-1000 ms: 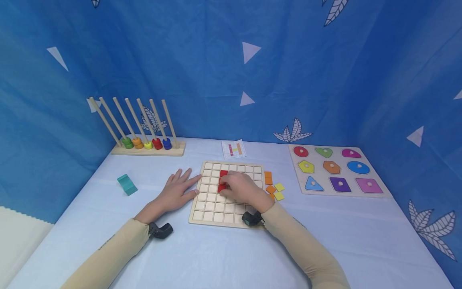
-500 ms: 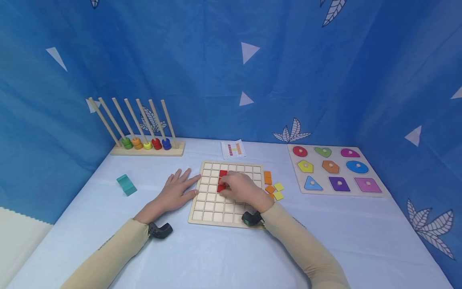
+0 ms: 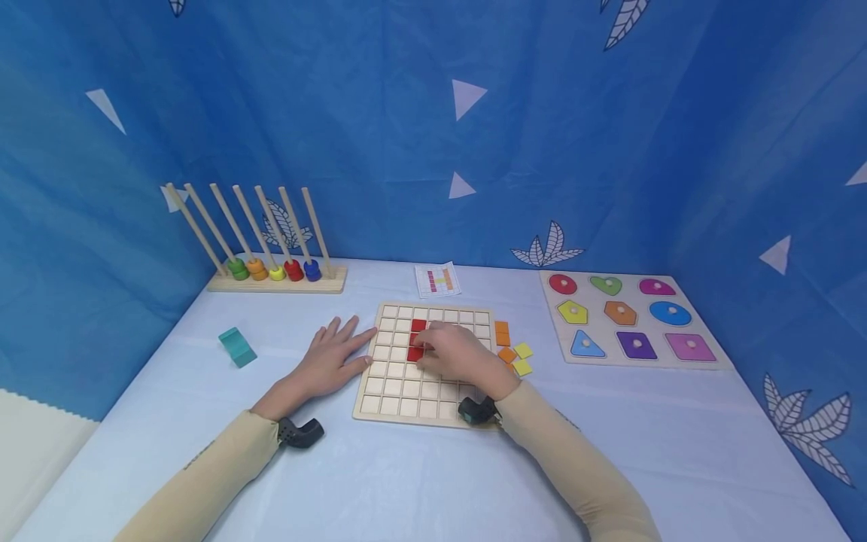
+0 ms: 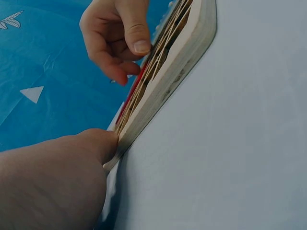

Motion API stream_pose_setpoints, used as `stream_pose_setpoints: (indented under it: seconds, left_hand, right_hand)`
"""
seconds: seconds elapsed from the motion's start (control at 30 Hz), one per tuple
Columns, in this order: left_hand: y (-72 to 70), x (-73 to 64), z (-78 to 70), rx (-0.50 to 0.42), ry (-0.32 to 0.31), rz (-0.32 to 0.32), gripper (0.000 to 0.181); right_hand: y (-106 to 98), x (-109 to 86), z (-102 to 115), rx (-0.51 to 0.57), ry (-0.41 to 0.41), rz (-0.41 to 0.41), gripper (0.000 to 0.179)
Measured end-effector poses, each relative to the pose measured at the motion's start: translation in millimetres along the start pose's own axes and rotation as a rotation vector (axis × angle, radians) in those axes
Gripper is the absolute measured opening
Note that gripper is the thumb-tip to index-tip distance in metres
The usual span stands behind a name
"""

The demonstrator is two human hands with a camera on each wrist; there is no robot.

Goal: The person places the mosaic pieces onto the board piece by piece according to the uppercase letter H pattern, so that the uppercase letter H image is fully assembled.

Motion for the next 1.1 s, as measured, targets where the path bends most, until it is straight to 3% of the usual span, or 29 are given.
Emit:
stream_pose_setpoints:
  seconds: [0.53, 1.1]
  left_hand:
    - [0.5, 0.2, 1.7, 0.002, 0.001, -0.004, 0.061]
    - [-1.7, 0.2, -1.6, 0.0, 0.0, -0.005, 0.06]
  right_hand:
    - [-15, -19.6, -15, 0.012, 0.062, -0.025, 0.031]
    - [-31, -82.5, -50, -0.016, 0.204, -0.039, 0.035]
Point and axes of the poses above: each hand's wrist, its own x-axis towards the middle knuckle, its own y-axis out of the palm, z = x × y, the point moved 6 cm from there along x, towards the middle knuckle, and after that the axes turned 4 degrees about -x, right-handed, at the moved point
